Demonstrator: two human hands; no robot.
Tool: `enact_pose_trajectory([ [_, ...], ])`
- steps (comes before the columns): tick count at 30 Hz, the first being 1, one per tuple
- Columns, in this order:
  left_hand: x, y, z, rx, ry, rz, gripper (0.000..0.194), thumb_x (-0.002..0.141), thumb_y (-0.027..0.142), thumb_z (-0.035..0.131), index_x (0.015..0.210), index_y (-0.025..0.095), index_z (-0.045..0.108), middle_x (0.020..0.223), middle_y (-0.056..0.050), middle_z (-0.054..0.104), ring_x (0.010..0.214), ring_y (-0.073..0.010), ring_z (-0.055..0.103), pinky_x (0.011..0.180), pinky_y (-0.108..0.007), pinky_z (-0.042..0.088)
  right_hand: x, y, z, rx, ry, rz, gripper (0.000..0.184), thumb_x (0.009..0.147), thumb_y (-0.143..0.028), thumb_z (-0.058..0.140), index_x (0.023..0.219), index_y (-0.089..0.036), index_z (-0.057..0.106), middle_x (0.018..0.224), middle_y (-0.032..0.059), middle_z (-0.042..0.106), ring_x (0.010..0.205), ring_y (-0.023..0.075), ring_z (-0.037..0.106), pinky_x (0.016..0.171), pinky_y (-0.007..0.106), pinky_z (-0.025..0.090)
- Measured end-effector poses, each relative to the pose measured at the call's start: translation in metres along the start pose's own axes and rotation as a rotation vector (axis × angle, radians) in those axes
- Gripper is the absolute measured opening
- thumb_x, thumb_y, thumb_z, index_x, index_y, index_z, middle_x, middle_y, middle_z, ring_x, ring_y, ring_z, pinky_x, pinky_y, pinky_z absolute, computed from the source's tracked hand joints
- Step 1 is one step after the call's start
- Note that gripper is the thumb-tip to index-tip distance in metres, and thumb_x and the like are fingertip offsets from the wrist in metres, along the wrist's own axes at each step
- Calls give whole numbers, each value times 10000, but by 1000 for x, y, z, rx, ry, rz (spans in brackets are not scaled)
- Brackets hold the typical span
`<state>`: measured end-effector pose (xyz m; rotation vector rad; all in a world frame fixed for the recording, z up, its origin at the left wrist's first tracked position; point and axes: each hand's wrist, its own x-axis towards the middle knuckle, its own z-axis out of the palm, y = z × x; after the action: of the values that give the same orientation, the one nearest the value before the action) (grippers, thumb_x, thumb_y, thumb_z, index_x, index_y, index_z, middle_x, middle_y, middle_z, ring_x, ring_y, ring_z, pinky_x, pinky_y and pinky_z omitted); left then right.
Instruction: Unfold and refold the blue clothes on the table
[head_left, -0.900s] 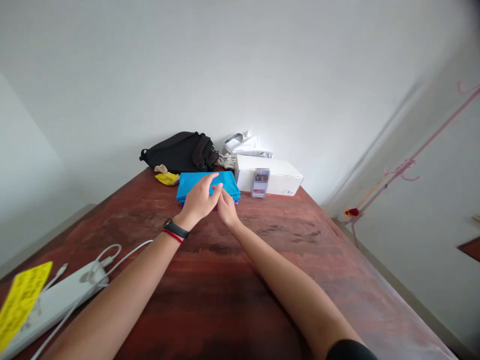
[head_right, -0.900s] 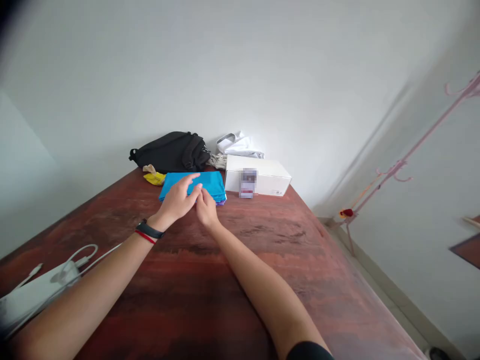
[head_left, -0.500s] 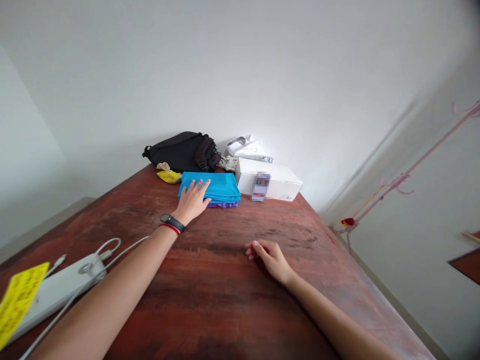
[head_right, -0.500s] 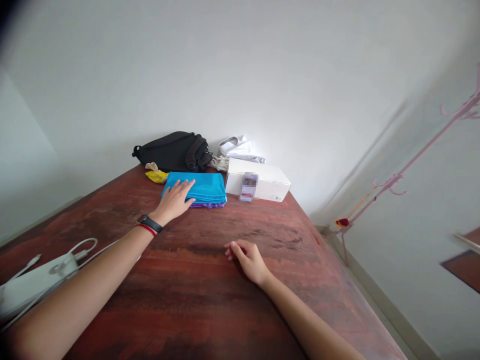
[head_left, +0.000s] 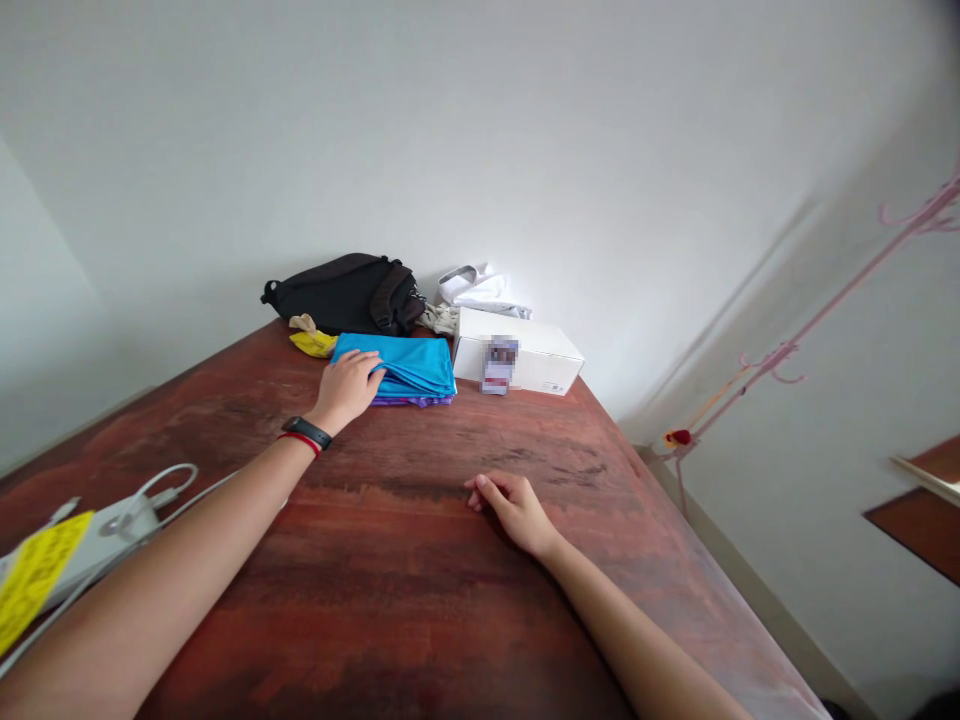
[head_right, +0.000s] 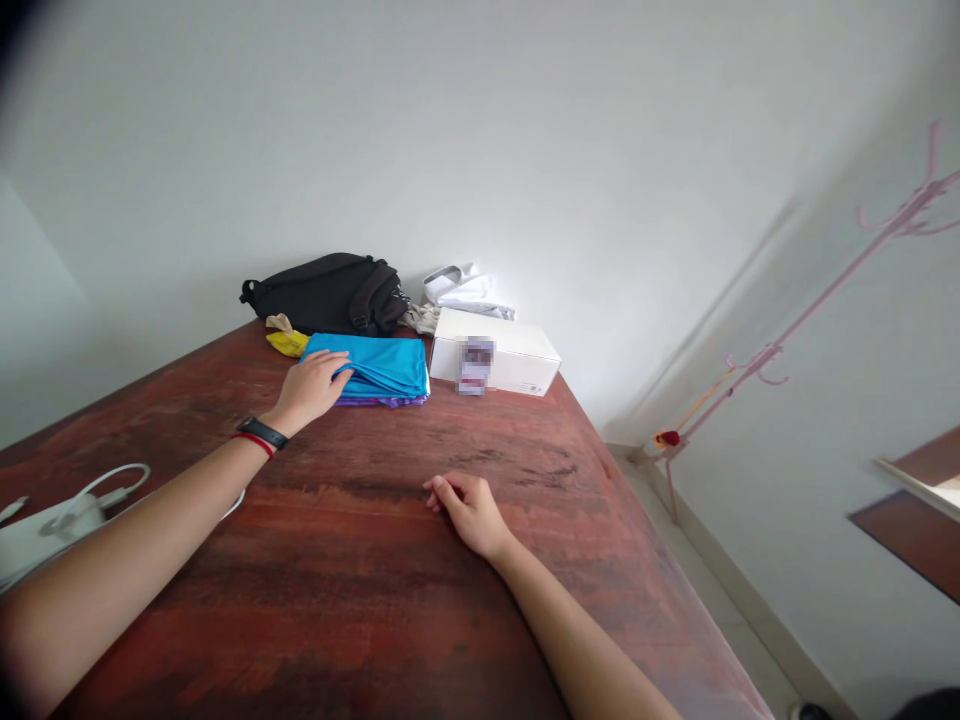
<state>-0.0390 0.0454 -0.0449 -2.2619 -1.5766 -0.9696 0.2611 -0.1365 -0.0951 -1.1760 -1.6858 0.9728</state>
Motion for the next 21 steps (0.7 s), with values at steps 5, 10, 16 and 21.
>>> enact_pose_trajectory([
  [5,7,10,-20,-88,99,-151,315,968,343,433,1002,173,696,966,-121,727,939,-281,660,777,-324,445,0,-1,-2,-18,-19,-8,485,965,-591,498,893,-179,744,759,55,722,713,190,664,705,302,519],
  [10,14,44,-62,-263,281,-178,243,968,339,445,909,199,634,729,-32,623,724,-216,605,658,-284,365,1,4,-1,-31,-22,-7,486,975,-578,486,925,-174,753,761,55,728,709,190,666,709,304,517],
  [16,6,103,-95,-853,190,-164,262,924,378,498,734,202,542,642,25,525,643,-154,513,610,-250,370,0,-2,-2,6,-53,9,456,951,-579,530,921,-182,752,811,67,738,743,201,670,729,313,521],
  [21,-10,139,-106,-1436,-121,-302,265,864,446,584,764,201,586,714,1,650,725,-199,623,654,-291,493,0,0,-4,191,-60,48,446,914,-606,567,875,-189,720,846,71,738,771,209,680,758,335,536],
])
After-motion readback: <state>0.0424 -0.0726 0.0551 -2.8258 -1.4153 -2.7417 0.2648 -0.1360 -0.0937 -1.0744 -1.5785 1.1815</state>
